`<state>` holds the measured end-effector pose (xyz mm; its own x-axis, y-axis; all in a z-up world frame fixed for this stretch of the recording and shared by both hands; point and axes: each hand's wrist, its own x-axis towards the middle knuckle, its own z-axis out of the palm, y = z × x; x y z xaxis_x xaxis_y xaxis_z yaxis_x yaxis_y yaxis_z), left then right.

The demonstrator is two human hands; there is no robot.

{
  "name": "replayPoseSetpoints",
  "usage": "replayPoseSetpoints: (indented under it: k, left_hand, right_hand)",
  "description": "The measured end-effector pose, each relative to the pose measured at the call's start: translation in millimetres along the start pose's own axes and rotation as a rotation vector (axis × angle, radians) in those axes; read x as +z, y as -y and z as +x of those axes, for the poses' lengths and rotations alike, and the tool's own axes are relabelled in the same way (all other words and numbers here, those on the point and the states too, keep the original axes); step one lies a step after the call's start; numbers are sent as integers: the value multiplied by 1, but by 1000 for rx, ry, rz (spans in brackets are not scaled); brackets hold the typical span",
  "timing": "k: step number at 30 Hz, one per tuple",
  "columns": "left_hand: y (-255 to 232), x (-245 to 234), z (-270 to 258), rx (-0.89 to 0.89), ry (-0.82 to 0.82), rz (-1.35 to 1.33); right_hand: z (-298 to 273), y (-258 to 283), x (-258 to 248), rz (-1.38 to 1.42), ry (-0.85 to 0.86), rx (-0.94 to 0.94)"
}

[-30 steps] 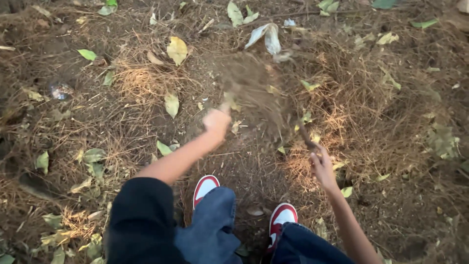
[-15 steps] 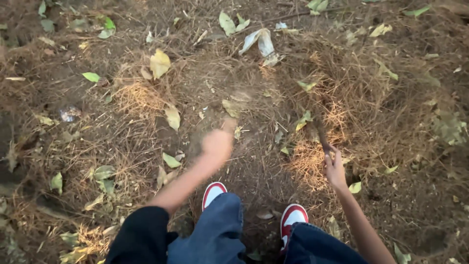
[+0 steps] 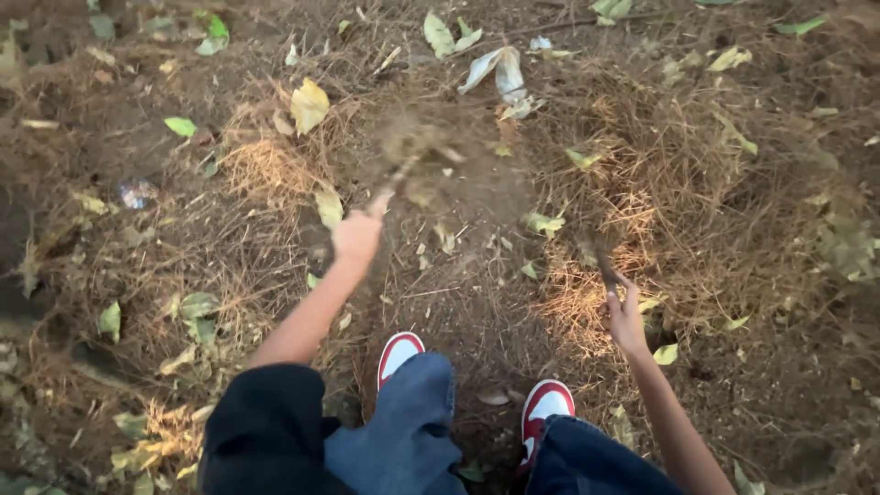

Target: Gathering dried pine needles and leaves into a pile using sticks.

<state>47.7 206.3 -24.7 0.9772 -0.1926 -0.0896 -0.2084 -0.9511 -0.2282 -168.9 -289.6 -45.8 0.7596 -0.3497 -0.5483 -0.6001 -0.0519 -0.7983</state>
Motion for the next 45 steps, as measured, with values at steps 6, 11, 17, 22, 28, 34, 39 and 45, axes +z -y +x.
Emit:
replayPoseSetpoints:
  k: [6, 11, 17, 22, 28, 34, 39, 45]
  left_hand:
    - [90, 38, 36, -540, 283, -66]
    - [36, -61, 37, -290, 173, -28]
    - [-114, -117, 131, 24, 59, -353]
    - [-210, -37, 252, 142, -68, -290]
    - [-254, 63, 281, -150, 80, -181]
    - [-142, -9, 173, -275, 148, 74]
    - [-47, -30, 106, -273, 305, 108]
    - [-17, -26, 54, -59, 164, -42]
  right_hand:
    - [-9, 9, 0, -98, -26, -29]
    - [9, -17, 1, 17, 10, -74]
    - [15, -9, 14, -57, -35, -116]
    - [17, -10, 17, -161, 0, -121]
    - [11, -1, 18, -85, -8, -57]
    - [6, -3, 11, -34, -20, -86]
    - [-1, -4, 1, 22, -1, -93]
    - [-4, -6, -5, -171, -19, -226]
